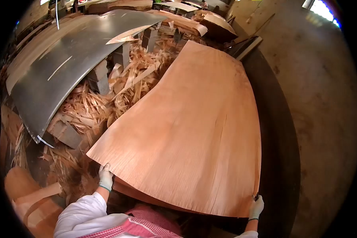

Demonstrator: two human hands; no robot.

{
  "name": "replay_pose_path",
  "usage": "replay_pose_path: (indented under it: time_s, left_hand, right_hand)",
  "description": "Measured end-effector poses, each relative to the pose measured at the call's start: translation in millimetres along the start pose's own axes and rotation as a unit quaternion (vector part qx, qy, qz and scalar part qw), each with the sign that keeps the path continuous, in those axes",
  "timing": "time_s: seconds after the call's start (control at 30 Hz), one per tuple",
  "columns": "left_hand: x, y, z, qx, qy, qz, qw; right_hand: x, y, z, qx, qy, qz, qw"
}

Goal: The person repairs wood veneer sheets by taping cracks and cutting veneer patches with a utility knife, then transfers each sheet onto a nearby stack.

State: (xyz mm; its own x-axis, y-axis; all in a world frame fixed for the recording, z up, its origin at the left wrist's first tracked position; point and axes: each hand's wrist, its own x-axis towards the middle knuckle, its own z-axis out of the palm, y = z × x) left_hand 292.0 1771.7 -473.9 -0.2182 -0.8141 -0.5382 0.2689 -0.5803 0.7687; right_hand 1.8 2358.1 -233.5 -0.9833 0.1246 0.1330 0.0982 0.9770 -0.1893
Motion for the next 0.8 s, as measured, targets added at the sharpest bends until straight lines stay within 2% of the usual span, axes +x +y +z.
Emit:
replay_pose_path:
  time_s: [0.07, 0.2, 0.3, 0.33, 0.47, 0.6, 0.67, 0.7, 0.77, 0.8]
  left_hand:
    - [-3.8, -17.7, 2.9, 0.023, -0.007, -0.010, 1.000]
    - [7.8, -65.3, 15.2, 0.090, 0.011, 0.032, 0.995]
    - [-31.2, -59.0, 45.2, 0.092, 0.025, -0.006, 0.995]
    - [-17.6, -80.7, 37.1, 0.131, 0.021, 0.025, 0.991]
    - [-13.7, -135.1, 39.4, 0.048, 0.010, 0.051, 0.997]
    - [-15.6, -173.0, 32.0, 0.136, 0.029, 0.020, 0.990]
    - [-5.5, -206.1, 22.4, 0.066, -0.006, 0.051, 0.997]
    - [-17.5, -200.9, 17.2, 0.120, -0.018, -0.005, 0.993]
    - [-26.2, -225.4, 3.6, 0.104, -0.004, -0.038, 0.994]
    - [-14.2, -241.8, -20.0, 0.212, -0.011, -0.127, 0.969]
  right_hand:
    - [22.0, 17.9, 20.6, -0.021, 0.008, -0.011, 1.000]
    - [49.6, 37.5, 42.2, -0.047, 0.009, -0.023, 0.999]
    - [55.5, 50.3, 54.5, -0.080, 0.017, -0.025, 0.996]
    - [58.0, 60.5, 60.7, -0.064, 0.021, -0.037, 0.997]
    - [70.4, 87.9, 77.1, -0.055, 0.011, -0.033, 0.998]
    - [81.3, 102.9, 91.7, -0.084, -0.007, -0.015, 0.996]
    - [87.1, 111.8, 99.4, -0.100, -0.014, -0.022, 0.995]
    - [88.8, 116.6, 110.8, -0.109, -0.017, -0.035, 0.993]
    - [86.9, 132.1, 121.3, -0.142, -0.038, -0.042, 0.988]
    - [85.9, 137.4, 129.2, -0.160, -0.050, -0.036, 0.985]
